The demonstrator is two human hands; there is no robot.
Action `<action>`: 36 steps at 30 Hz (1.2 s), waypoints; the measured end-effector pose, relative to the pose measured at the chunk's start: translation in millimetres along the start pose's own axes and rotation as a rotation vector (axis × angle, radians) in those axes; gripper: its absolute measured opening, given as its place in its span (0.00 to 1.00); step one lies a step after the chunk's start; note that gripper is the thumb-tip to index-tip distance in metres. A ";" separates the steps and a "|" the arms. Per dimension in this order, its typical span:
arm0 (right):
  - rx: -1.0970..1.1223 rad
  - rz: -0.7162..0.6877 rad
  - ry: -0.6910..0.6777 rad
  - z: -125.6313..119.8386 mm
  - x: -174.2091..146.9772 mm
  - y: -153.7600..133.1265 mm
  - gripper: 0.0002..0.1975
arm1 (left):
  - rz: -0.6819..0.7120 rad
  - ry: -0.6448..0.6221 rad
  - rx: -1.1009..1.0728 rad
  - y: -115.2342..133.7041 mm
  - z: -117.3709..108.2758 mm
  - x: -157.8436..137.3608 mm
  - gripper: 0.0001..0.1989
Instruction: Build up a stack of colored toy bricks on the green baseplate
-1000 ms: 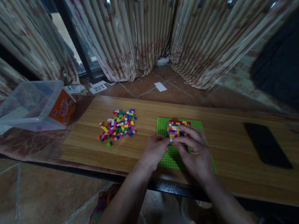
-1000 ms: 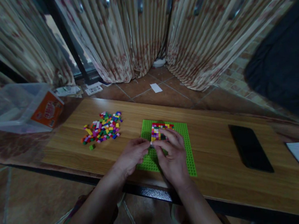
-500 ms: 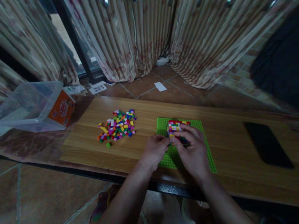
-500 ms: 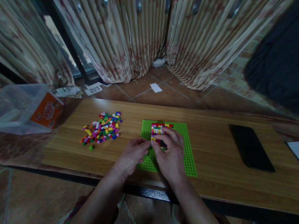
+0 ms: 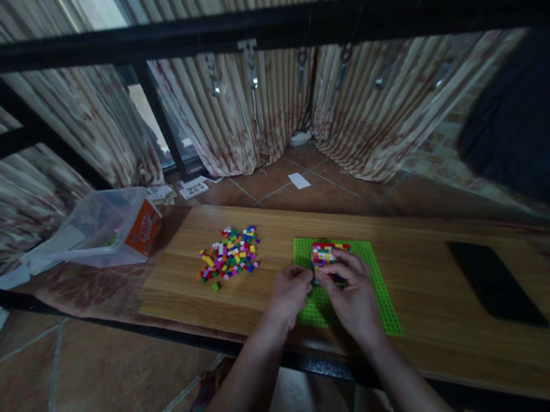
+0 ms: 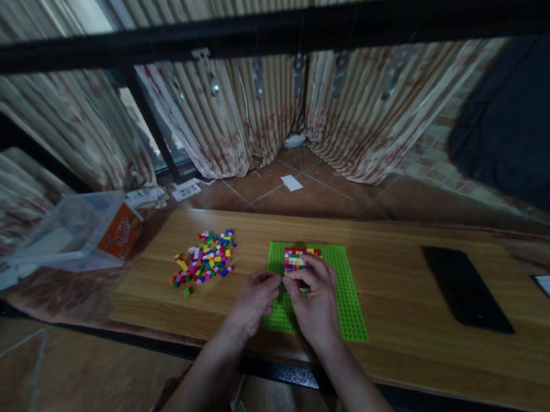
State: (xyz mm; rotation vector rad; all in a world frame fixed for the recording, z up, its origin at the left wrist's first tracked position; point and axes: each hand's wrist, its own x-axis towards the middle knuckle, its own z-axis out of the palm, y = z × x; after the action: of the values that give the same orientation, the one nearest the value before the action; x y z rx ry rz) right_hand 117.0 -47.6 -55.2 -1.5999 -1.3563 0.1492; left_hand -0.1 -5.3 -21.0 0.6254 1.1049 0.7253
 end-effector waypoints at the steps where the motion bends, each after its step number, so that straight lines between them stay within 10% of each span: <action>1: 0.009 -0.011 -0.002 -0.4 0.0 0.7 0.07 | 0.013 -0.006 -0.022 2.5 -1.8 -0.1 0.11; 13: 0.048 -0.162 0.179 -17.9 -0.2 -8.8 0.05 | -0.002 -0.124 -0.762 27.8 -20.2 4.1 0.16; 26: 0.098 -0.321 0.073 -5.2 -8.7 -25.8 0.09 | 0.063 -0.093 -0.820 24.0 -24.8 -1.0 0.13; 36: 0.085 -0.143 -0.139 65.9 6.7 -53.9 0.11 | 0.338 0.022 -1.003 72.9 -98.1 -11.7 0.08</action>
State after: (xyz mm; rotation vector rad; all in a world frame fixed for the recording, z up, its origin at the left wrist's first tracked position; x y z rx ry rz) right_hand 40.9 -10.0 -46.0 -1.4379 -1.5459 0.2315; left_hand -110.5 39.5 8.8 -0.0699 0.5278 1.4372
